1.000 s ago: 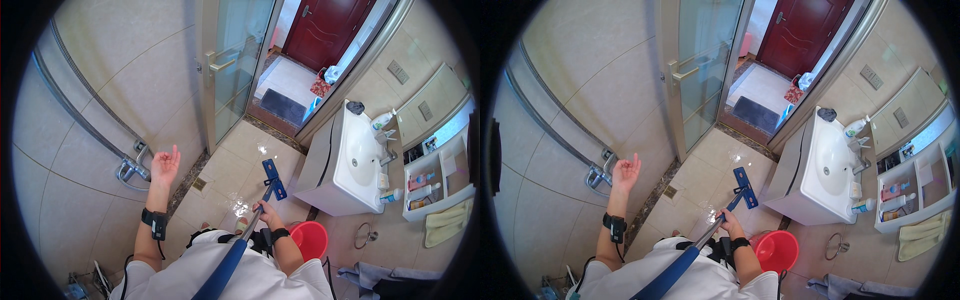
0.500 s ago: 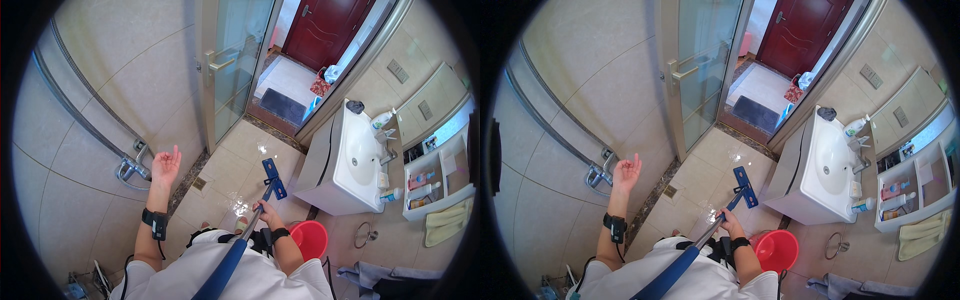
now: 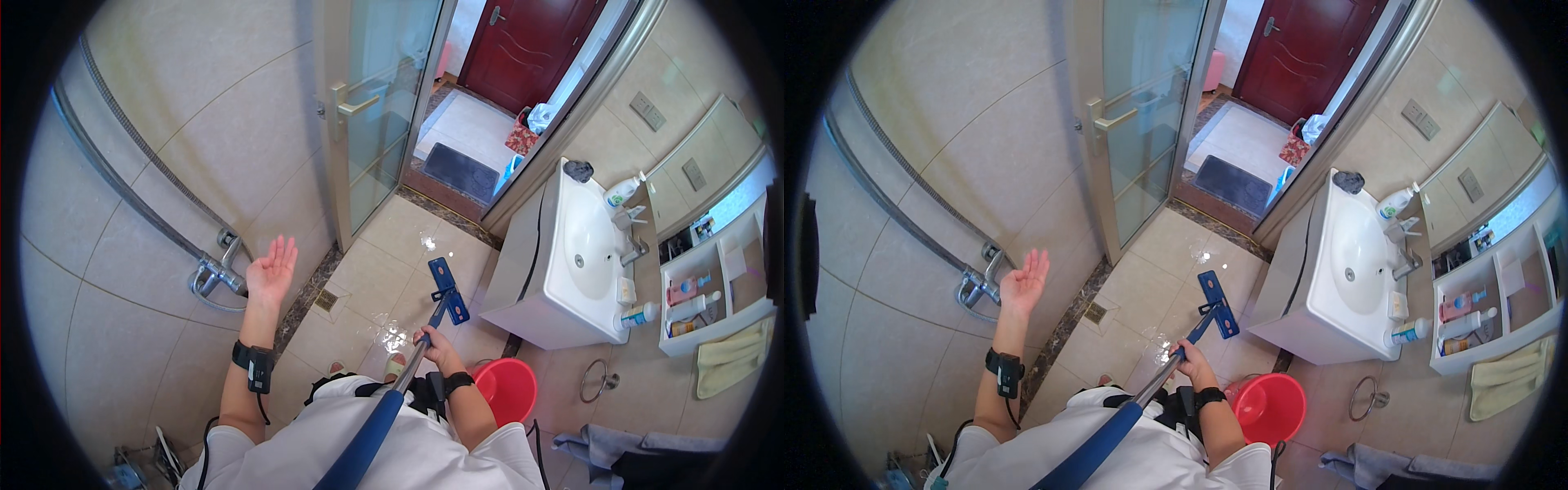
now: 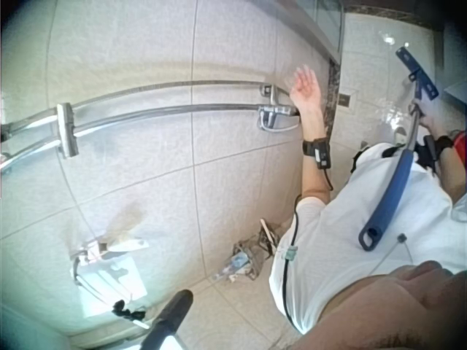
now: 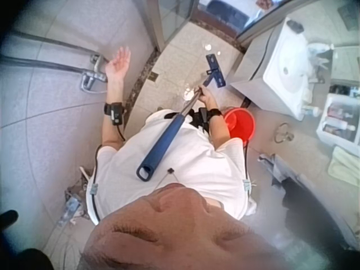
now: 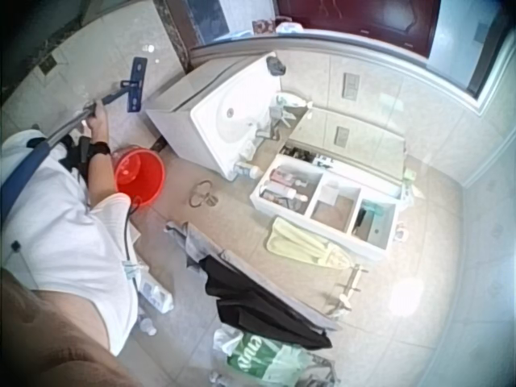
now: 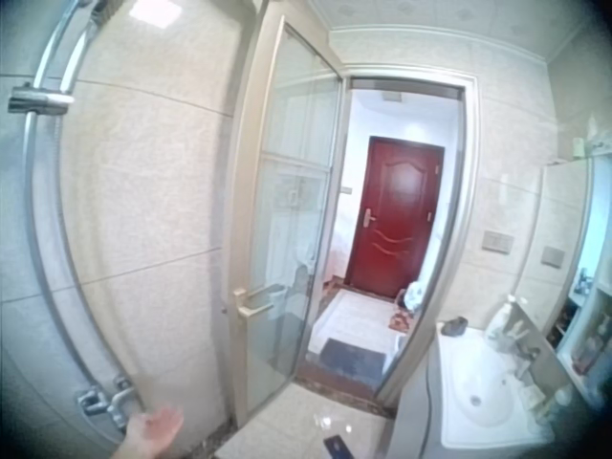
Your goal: The person is mopping the floor in a bathroom using a blue mop and a red bucket.
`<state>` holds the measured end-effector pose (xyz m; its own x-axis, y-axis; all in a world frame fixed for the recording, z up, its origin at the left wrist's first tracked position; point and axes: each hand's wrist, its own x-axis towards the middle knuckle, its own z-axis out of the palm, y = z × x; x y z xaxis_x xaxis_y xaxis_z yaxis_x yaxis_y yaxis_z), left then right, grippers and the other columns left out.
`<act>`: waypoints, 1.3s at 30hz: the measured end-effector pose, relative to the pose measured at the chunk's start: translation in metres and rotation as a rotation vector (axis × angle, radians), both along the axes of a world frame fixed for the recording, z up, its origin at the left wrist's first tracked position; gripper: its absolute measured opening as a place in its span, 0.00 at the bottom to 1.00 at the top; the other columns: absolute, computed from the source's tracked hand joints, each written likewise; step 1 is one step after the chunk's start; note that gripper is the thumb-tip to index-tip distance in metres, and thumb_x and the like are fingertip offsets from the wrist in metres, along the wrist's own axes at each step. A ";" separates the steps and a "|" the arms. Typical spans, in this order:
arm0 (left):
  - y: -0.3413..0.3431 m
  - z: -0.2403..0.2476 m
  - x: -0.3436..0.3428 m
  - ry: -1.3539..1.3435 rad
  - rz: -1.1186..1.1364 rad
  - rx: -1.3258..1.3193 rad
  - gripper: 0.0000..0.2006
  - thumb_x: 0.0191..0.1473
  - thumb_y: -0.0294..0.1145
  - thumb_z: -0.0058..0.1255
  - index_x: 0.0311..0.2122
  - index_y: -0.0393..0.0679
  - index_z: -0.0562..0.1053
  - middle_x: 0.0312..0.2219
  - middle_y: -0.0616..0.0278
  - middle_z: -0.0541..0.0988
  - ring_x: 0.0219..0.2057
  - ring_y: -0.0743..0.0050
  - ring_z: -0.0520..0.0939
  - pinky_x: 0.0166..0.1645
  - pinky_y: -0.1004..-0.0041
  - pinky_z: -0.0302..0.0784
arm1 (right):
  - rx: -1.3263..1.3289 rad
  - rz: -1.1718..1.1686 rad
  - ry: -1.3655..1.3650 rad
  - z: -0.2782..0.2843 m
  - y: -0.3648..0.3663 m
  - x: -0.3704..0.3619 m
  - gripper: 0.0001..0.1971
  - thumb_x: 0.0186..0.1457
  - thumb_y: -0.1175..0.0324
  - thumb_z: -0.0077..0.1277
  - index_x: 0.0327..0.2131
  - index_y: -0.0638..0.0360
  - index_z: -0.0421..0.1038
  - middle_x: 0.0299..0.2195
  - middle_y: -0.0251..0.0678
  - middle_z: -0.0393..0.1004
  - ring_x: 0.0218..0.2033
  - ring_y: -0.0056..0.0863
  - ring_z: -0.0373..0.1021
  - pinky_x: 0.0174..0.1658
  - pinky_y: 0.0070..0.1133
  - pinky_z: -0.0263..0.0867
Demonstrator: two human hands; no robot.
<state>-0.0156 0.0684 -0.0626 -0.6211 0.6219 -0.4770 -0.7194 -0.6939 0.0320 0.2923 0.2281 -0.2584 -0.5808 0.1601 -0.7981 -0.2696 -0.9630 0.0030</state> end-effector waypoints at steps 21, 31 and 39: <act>0.004 0.011 -0.001 0.203 -0.124 -0.009 0.04 0.45 0.28 0.34 0.28 0.41 0.60 0.37 0.59 0.65 0.46 0.58 0.60 0.50 0.64 0.53 | 0.034 -0.007 -0.011 -0.002 0.000 0.000 0.05 0.42 0.75 0.37 0.19 0.62 0.51 0.15 0.34 0.56 0.15 0.22 0.56 0.19 0.16 0.58; 0.000 0.009 -0.003 0.184 -0.141 -0.100 0.03 0.45 0.28 0.36 0.26 0.42 0.60 0.35 0.62 0.67 0.45 0.60 0.62 0.49 0.64 0.54 | 0.027 0.003 0.019 -0.004 0.003 -0.003 0.05 0.42 0.75 0.36 0.19 0.62 0.52 0.15 0.33 0.56 0.15 0.21 0.56 0.20 0.15 0.58; 0.005 0.020 0.005 0.240 -0.166 -0.108 0.03 0.44 0.29 0.38 0.26 0.42 0.61 0.28 0.67 0.68 0.42 0.64 0.65 0.48 0.65 0.55 | 0.017 -0.004 -0.008 -0.002 0.002 -0.004 0.05 0.41 0.76 0.37 0.19 0.62 0.52 0.15 0.33 0.56 0.15 0.21 0.56 0.20 0.15 0.58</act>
<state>-0.0111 0.0736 -0.0427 -0.6184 0.6779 -0.3976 -0.7854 -0.5510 0.2821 0.2887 0.2306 -0.2607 -0.5733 0.1762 -0.8001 -0.2737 -0.9617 -0.0157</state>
